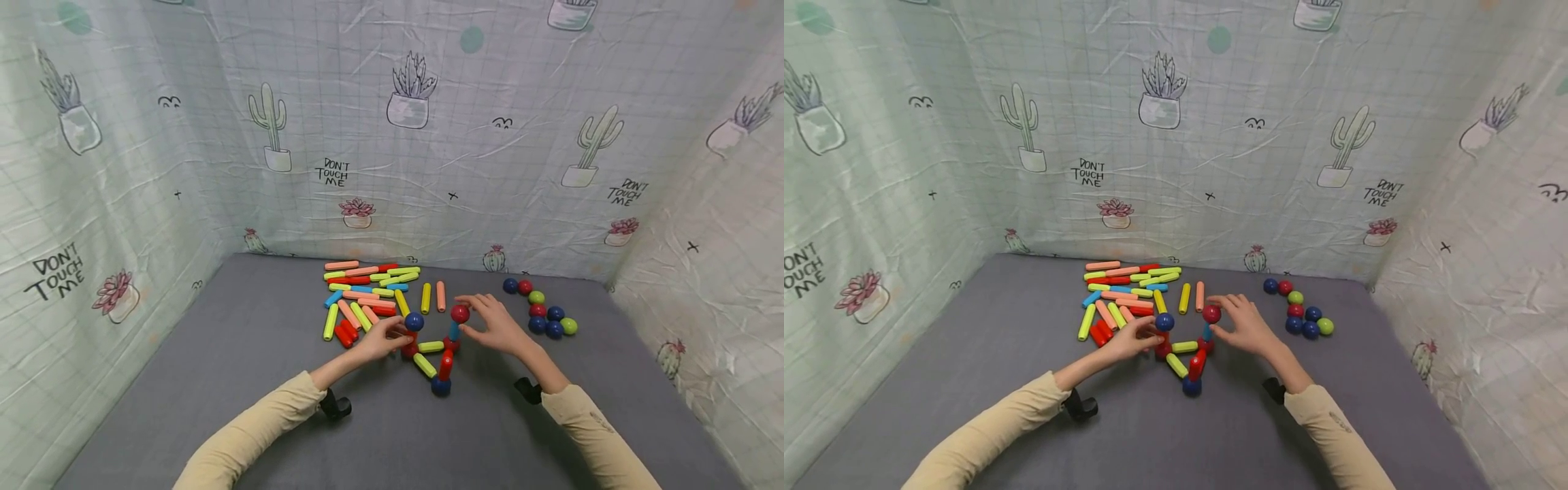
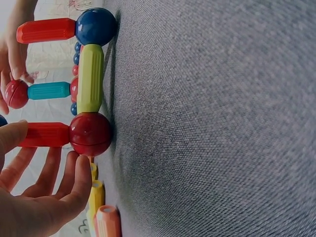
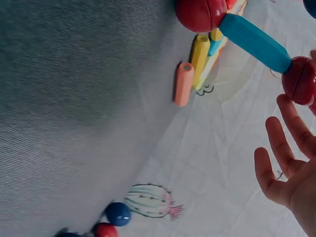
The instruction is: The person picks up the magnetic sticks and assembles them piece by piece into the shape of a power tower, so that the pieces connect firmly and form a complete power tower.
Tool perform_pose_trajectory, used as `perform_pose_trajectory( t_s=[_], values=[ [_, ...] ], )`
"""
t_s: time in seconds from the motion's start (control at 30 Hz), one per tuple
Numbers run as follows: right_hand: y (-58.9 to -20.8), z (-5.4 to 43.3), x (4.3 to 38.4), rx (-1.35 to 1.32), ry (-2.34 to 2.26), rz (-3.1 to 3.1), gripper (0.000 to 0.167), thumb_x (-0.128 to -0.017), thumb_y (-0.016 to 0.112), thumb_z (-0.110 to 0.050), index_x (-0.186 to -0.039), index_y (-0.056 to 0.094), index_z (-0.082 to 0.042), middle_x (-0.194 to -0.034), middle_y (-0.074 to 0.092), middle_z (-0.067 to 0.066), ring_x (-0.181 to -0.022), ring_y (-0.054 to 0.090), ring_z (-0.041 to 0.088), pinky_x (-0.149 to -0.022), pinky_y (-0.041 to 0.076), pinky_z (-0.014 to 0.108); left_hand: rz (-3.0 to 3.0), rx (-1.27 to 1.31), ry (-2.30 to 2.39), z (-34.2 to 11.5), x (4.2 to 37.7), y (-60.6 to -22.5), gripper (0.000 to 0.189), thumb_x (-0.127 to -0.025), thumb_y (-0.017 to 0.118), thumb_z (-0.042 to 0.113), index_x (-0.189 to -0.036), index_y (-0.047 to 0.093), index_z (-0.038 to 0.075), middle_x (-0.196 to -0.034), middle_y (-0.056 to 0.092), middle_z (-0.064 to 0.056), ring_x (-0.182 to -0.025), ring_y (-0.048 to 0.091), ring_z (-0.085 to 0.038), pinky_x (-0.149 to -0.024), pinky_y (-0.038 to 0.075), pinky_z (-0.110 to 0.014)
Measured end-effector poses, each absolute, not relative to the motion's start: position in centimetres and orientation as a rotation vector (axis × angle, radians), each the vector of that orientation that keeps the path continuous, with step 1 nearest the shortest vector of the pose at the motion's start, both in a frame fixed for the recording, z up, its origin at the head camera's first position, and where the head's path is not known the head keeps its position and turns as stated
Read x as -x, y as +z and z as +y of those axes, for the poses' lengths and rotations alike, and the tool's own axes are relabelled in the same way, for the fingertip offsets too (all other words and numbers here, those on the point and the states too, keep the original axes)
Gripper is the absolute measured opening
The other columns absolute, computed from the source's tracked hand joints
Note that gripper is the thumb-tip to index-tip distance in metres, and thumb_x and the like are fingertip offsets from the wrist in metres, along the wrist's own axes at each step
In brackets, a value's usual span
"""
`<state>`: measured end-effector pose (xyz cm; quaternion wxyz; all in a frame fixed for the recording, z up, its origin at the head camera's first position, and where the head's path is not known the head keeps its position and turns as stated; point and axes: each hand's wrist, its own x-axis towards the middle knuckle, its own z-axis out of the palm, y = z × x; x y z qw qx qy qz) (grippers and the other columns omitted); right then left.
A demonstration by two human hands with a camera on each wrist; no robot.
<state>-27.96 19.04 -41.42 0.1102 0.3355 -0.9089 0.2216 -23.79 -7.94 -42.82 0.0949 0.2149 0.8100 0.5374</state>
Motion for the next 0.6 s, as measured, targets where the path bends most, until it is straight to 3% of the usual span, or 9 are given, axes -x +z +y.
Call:
perform_pose_trajectory(
  t_s=[0.13,0.3,0.4,0.6],
  values=[
    [-42.2,21.1,28.6,-0.935,0.808,-2.633,0.049,-0.083,0.062,-0.023,-0.128,0.046,-0.011,-0.113,0.057,0.011,-0.099,0.05,0.028,-0.084,0.04,0.048,2.394,-0.645,1.596,-8.0,23.9,-42.9,0.031,-0.088,0.053,0.007,-0.116,0.051,-0.004,-0.111,0.056,-0.027,-0.097,0.055,-0.037,-0.069,0.052,-0.041],
    [-43.5,25.3,30.1,-0.58,0.495,-2.709,0.038,-0.086,0.057,-0.021,-0.12,0.051,-0.005,-0.11,0.052,0.019,-0.096,0.044,0.037,-0.072,0.035,0.047,2.381,-0.669,1.605,-7.9,24.0,-43.1,0.03,-0.088,0.053,0.007,-0.116,0.051,-0.004,-0.111,0.056,-0.028,-0.098,0.055,-0.039,-0.07,0.05,-0.048],
    [-44.2,27.7,30.7,-0.433,0.262,-2.834,0.04,-0.081,0.062,-0.021,-0.117,0.052,-0.005,-0.112,0.046,0.026,-0.097,0.038,0.045,-0.067,0.03,0.05,2.387,-0.664,1.608,-7.9,24.7,-44.4,0.031,-0.088,0.055,0.011,-0.116,0.052,-0.001,-0.11,0.058,-0.024,-0.097,0.056,-0.035,-0.067,0.052,-0.042],
    [-45.1,30.1,31.4,-0.321,0.05,-3.036,0.044,-0.074,0.069,-0.018,-0.113,0.054,-0.004,-0.11,0.045,0.033,-0.1,0.036,0.053,-0.072,0.029,0.062,2.401,-0.642,1.595,-8.0,25.8,-46.0,0.033,-0.087,0.056,0.016,-0.118,0.052,0.004,-0.11,0.059,-0.019,-0.095,0.058,-0.028,-0.065,0.052,-0.032]
  ],
)
